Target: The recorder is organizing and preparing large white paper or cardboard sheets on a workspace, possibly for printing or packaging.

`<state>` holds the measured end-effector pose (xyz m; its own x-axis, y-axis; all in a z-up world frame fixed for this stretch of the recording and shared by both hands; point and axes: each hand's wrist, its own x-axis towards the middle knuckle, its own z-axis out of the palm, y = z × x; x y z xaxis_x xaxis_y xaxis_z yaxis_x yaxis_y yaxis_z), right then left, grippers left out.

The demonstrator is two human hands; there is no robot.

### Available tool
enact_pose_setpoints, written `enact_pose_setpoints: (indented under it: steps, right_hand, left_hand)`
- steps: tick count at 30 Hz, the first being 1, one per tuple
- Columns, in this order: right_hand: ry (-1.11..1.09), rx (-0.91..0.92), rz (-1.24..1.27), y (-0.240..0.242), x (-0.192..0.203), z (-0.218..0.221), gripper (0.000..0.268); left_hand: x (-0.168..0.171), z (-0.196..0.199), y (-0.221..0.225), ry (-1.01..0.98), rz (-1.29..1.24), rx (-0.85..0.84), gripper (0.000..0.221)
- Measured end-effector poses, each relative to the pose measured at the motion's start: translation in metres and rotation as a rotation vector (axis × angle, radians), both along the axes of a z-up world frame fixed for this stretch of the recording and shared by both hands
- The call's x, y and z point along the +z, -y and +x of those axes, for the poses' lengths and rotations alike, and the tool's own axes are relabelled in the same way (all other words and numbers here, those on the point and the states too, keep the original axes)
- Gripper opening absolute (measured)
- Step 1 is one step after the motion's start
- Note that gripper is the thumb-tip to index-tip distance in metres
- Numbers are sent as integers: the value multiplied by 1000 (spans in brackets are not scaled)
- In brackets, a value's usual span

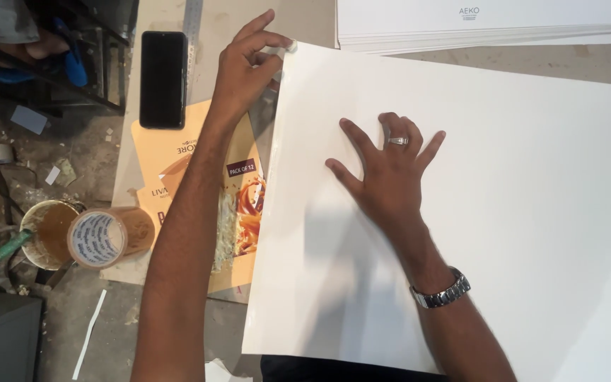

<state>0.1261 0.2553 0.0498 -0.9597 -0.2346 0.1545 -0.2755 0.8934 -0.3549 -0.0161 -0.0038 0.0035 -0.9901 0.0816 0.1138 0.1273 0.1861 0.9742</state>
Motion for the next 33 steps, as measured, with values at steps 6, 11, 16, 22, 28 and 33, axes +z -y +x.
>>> enact_pose_setpoints:
  steps: [6, 11, 16, 22, 28, 33]
  right_hand:
    - [-27, 7, 19, 0, -2, 1, 58]
    - [-19, 2, 9, 0, -1, 0, 57]
    - [-29, 13, 19, -1, -2, 0, 58]
    - [-17, 4, 12, 0, -1, 1, 58]
    - [-33, 8, -4, 0, 0, 0, 58]
    - [-44, 24, -23, -1, 1, 1, 57]
  left_hand:
    - [-18, 5, 7, -38, -65, 33, 25]
    - [-24, 12, 17, -18, 60, -45, 23]
    - [-5, 0, 6, -1, 90, -31, 33]
    - [-17, 4, 10, 10, 23, -36, 32]
    - [-13, 55, 10, 9, -11, -33, 29]
    - [4, 120, 10, 46, 32, -10, 27]
